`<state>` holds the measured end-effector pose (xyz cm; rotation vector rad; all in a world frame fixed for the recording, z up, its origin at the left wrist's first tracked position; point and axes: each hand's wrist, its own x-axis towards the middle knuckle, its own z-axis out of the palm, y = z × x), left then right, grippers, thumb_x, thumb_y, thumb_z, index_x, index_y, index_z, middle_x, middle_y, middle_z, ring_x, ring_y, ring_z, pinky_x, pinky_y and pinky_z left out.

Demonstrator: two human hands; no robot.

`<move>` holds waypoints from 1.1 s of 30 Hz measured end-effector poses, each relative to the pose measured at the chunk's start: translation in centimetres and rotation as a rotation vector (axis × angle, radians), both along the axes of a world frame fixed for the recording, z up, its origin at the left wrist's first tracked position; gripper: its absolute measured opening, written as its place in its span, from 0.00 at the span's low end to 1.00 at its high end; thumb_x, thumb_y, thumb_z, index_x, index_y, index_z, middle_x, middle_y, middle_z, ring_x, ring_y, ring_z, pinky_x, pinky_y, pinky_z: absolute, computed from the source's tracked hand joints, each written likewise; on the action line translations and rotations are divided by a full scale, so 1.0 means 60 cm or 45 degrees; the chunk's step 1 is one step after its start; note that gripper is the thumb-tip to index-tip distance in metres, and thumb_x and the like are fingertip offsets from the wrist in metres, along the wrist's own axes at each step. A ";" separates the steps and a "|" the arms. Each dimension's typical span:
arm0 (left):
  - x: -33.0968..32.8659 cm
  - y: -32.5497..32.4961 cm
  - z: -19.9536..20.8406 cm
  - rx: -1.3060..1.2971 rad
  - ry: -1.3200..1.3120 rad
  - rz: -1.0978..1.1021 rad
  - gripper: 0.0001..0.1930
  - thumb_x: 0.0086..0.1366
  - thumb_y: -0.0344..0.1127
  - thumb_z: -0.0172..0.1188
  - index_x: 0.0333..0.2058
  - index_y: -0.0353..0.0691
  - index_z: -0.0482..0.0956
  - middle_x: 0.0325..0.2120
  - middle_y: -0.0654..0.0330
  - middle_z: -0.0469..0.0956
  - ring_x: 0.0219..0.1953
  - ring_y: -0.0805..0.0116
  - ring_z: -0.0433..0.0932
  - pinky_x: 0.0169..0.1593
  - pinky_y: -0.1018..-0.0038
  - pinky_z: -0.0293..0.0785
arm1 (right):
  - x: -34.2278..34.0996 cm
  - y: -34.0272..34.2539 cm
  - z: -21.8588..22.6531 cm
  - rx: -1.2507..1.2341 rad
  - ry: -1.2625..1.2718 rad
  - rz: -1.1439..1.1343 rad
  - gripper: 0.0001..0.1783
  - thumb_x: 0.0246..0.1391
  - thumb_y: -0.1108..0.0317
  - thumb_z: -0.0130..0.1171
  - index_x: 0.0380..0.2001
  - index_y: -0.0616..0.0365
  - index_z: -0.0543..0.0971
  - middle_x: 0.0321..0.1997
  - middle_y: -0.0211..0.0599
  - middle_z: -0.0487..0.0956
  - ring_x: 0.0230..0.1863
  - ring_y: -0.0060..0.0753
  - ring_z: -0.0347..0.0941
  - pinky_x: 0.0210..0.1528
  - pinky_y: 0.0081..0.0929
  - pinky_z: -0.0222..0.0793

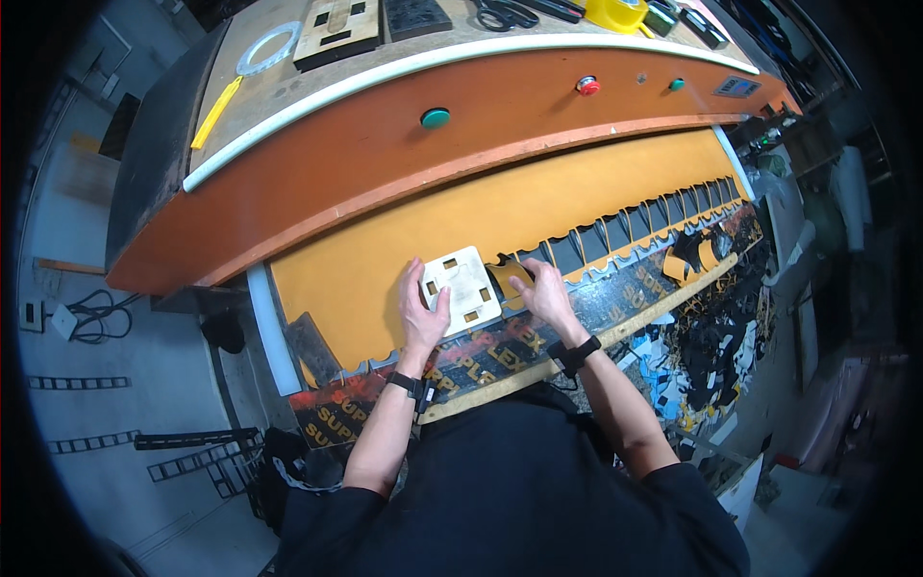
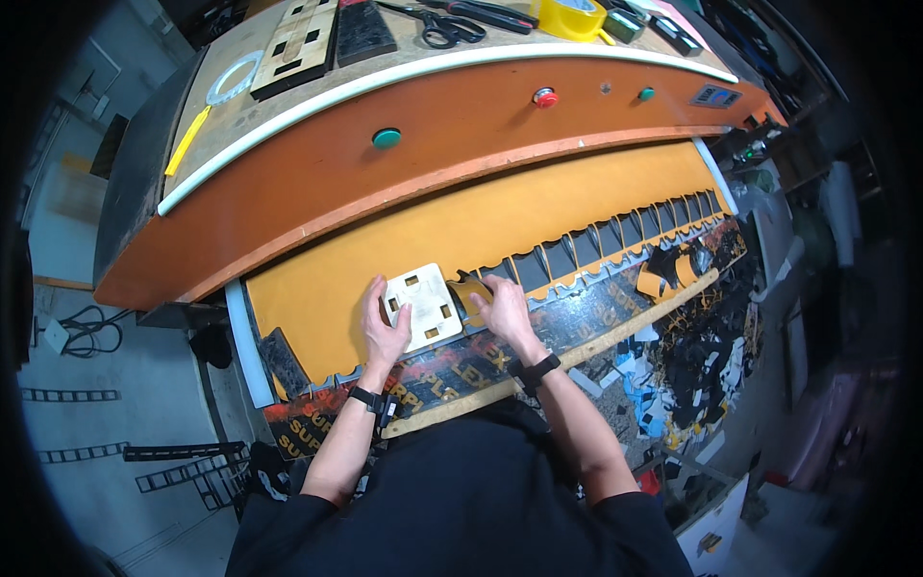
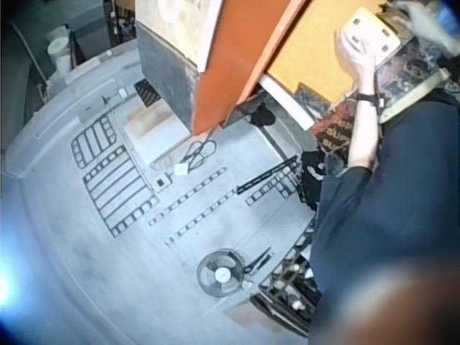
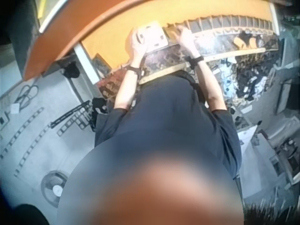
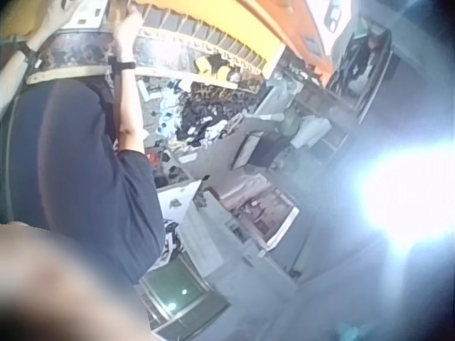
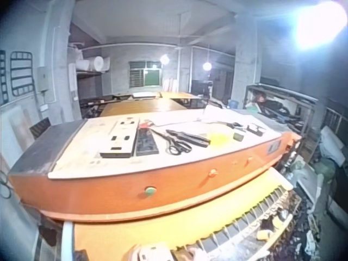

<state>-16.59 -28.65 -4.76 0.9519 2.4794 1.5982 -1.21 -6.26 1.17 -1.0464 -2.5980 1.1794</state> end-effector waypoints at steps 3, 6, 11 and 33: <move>0.009 -0.006 -0.004 -0.020 -0.011 0.013 0.35 0.69 0.30 0.72 0.71 0.32 0.70 0.74 0.39 0.72 0.77 0.40 0.69 0.80 0.51 0.65 | -0.010 -0.023 -0.012 0.095 0.010 0.029 0.23 0.61 0.65 0.76 0.53 0.70 0.84 0.44 0.70 0.87 0.52 0.73 0.85 0.56 0.57 0.81; 0.006 -0.005 -0.005 0.008 -0.005 0.017 0.34 0.69 0.30 0.72 0.71 0.32 0.70 0.74 0.39 0.72 0.77 0.39 0.69 0.80 0.51 0.65 | -0.017 -0.014 -0.030 -0.008 -0.120 -0.002 0.27 0.62 0.64 0.76 0.57 0.72 0.84 0.50 0.69 0.88 0.58 0.67 0.86 0.62 0.54 0.80; 0.002 -0.006 -0.005 -0.011 -0.054 0.012 0.37 0.68 0.30 0.74 0.72 0.32 0.68 0.76 0.39 0.69 0.79 0.41 0.68 0.81 0.52 0.63 | 0.054 0.072 -0.013 -0.507 0.282 -0.044 0.32 0.63 0.61 0.79 0.62 0.74 0.83 0.57 0.56 0.90 0.61 0.42 0.85 0.67 0.43 0.78; 0.018 -0.060 0.065 -0.626 0.143 -0.353 0.68 0.51 0.54 0.84 0.82 0.28 0.52 0.79 0.31 0.61 0.84 0.41 0.55 0.88 0.46 0.41 | 0.032 -0.004 -0.037 0.160 0.216 0.564 0.62 0.37 0.60 0.91 0.78 0.57 0.74 0.76 0.40 0.81 0.83 0.47 0.67 0.87 0.54 0.54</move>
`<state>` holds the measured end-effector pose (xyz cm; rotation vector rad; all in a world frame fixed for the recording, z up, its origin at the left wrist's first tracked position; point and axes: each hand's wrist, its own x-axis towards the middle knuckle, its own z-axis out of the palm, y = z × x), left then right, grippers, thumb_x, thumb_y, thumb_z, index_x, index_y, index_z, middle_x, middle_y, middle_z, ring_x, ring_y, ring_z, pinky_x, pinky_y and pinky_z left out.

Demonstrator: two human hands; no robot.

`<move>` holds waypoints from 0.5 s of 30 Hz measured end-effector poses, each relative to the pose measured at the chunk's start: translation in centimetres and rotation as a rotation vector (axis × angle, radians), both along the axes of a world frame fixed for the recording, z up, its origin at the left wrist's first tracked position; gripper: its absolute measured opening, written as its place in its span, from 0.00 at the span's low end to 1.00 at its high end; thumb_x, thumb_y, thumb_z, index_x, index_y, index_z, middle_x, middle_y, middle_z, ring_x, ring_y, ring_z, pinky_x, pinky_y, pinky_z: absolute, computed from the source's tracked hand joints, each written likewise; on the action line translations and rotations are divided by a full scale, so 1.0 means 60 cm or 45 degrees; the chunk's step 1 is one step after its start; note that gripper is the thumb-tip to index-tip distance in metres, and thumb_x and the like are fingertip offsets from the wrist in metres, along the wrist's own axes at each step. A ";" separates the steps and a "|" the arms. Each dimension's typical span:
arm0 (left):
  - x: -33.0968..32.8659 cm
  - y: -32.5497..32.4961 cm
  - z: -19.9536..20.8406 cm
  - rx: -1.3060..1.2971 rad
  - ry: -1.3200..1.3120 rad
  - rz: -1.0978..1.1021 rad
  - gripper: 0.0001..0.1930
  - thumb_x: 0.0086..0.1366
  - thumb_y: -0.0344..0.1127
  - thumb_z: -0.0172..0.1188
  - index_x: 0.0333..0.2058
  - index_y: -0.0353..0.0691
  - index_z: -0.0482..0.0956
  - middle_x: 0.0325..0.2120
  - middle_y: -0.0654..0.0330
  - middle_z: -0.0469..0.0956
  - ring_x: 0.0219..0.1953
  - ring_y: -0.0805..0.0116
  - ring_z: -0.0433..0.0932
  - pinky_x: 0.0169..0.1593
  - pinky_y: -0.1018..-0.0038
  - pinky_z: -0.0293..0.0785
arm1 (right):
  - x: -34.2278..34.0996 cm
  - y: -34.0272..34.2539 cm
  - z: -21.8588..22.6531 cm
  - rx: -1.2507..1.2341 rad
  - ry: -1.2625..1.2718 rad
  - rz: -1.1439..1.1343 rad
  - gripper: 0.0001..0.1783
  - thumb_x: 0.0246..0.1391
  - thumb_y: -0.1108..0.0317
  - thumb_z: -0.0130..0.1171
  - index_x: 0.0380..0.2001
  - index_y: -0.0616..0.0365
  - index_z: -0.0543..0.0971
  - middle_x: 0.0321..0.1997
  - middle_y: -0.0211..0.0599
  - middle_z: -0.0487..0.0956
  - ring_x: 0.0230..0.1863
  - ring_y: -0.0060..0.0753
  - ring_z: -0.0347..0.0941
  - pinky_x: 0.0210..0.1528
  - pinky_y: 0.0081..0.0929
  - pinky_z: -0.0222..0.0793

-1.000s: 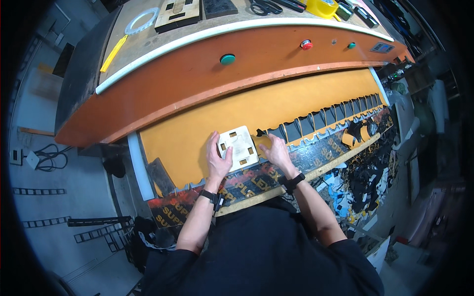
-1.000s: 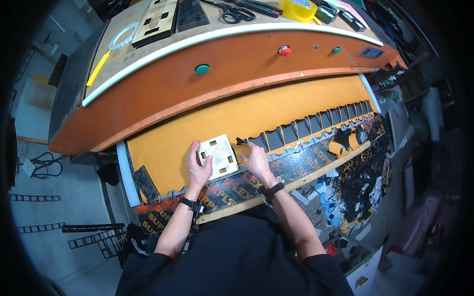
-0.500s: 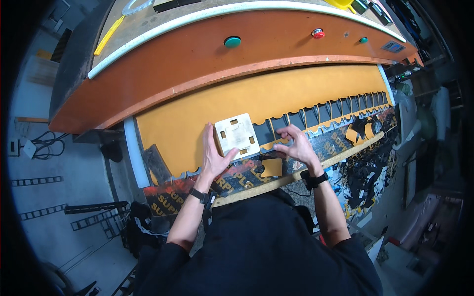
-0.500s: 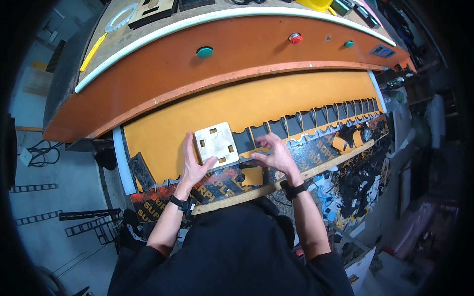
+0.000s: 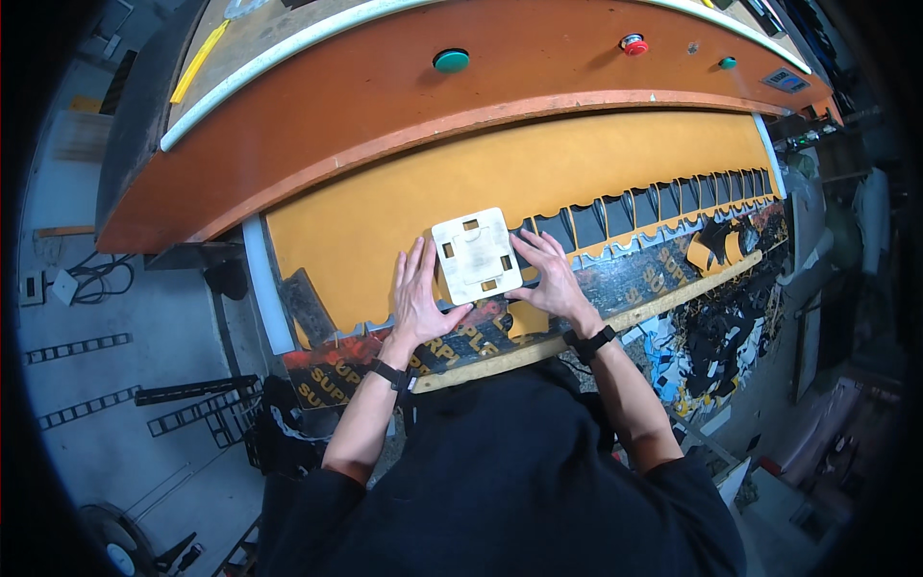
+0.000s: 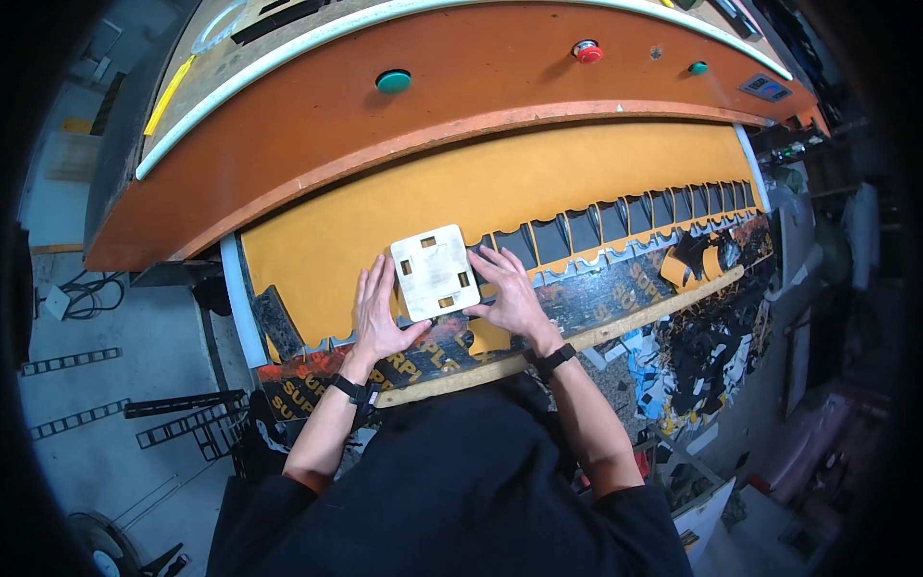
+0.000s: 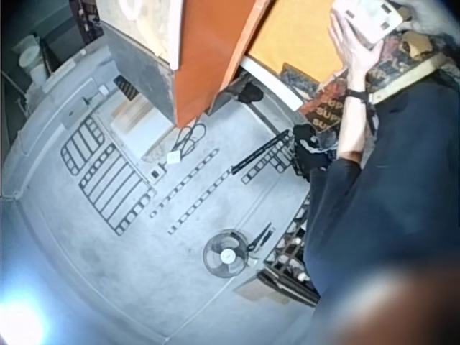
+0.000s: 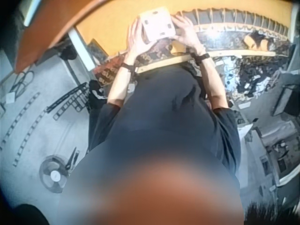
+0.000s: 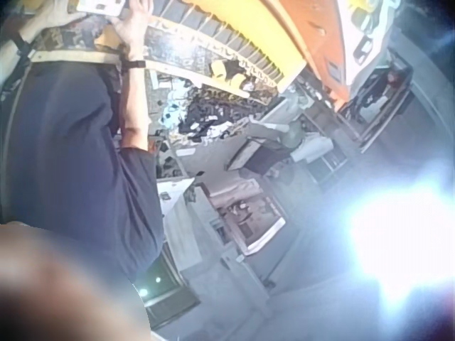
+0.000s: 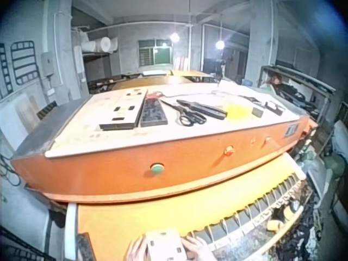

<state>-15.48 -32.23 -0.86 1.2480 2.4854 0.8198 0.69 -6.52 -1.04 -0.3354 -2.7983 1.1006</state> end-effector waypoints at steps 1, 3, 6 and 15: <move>0.002 0.002 0.001 -0.018 0.008 -0.006 0.68 0.51 0.55 0.84 0.82 0.30 0.54 0.79 0.32 0.61 0.84 0.43 0.56 0.88 0.46 0.42 | 0.003 0.003 -0.002 -0.001 -0.002 -0.005 0.62 0.37 0.60 0.91 0.78 0.57 0.74 0.76 0.40 0.81 0.83 0.47 0.67 0.87 0.54 0.54; 0.004 0.003 0.002 -0.016 0.009 -0.001 0.67 0.50 0.55 0.84 0.82 0.31 0.55 0.79 0.33 0.62 0.84 0.43 0.56 0.88 0.46 0.42 | 0.006 0.009 -0.004 -0.071 -0.006 0.010 0.63 0.36 0.61 0.91 0.78 0.57 0.74 0.78 0.42 0.78 0.83 0.48 0.67 0.88 0.55 0.54; 0.004 0.004 0.005 -0.024 0.028 0.003 0.67 0.50 0.56 0.84 0.82 0.33 0.56 0.78 0.34 0.63 0.84 0.43 0.57 0.87 0.45 0.43 | 0.004 0.015 -0.005 -0.112 0.016 0.027 0.62 0.36 0.61 0.91 0.78 0.57 0.74 0.79 0.42 0.78 0.83 0.47 0.67 0.88 0.54 0.54; 0.005 0.019 0.009 -0.013 0.051 0.007 0.65 0.50 0.57 0.84 0.80 0.33 0.60 0.77 0.34 0.65 0.83 0.43 0.59 0.87 0.44 0.46 | 0.007 0.030 -0.007 -0.098 0.031 0.040 0.63 0.35 0.60 0.91 0.78 0.58 0.74 0.78 0.41 0.78 0.82 0.45 0.69 0.87 0.53 0.56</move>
